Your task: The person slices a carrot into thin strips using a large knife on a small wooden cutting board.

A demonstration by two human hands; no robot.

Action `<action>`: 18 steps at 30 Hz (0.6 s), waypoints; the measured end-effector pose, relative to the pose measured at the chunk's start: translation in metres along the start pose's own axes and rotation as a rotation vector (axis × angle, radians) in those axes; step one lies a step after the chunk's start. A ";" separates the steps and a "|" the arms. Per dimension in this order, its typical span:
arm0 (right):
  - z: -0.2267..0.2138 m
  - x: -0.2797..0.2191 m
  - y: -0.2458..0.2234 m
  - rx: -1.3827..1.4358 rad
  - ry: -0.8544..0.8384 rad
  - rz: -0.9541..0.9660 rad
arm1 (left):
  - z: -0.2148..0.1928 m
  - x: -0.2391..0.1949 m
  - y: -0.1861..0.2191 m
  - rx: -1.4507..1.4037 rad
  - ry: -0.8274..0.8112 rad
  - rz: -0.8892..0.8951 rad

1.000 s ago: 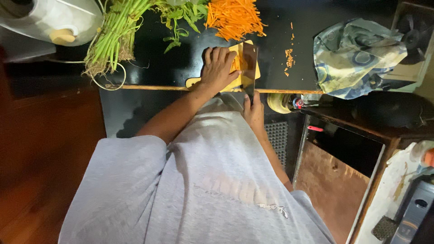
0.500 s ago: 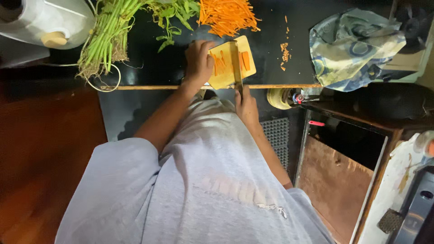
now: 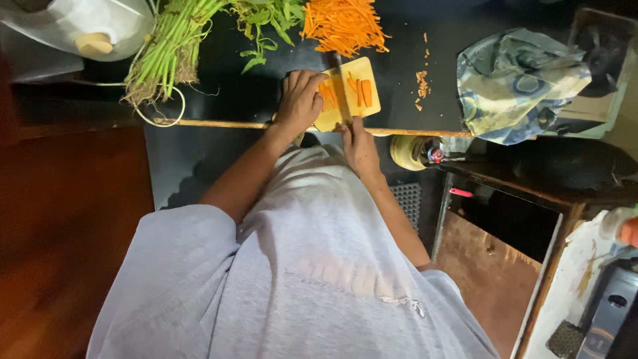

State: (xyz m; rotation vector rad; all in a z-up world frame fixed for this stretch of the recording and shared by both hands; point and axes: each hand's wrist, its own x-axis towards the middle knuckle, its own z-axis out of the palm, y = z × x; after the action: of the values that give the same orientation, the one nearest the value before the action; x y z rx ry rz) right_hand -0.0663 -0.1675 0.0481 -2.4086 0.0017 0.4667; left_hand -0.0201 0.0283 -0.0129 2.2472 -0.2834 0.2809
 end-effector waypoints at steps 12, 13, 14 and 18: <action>-0.009 -0.016 0.057 0.304 0.255 0.086 | 0.025 0.016 0.021 0.177 -0.157 0.195; -0.010 -0.017 0.061 0.305 0.263 0.084 | 0.027 0.018 0.022 0.177 -0.155 0.204; -0.011 -0.023 0.064 0.344 0.256 0.077 | 0.030 0.018 0.023 0.163 -0.135 0.222; -0.016 -0.027 0.070 0.377 0.222 0.095 | 0.031 0.023 0.014 0.176 -0.179 0.271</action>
State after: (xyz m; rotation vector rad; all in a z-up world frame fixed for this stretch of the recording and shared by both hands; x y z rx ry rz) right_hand -0.0950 -0.2343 0.0250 -2.0802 0.2781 0.2142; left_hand 0.0008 -0.0065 -0.0154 2.4110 -0.6851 0.2544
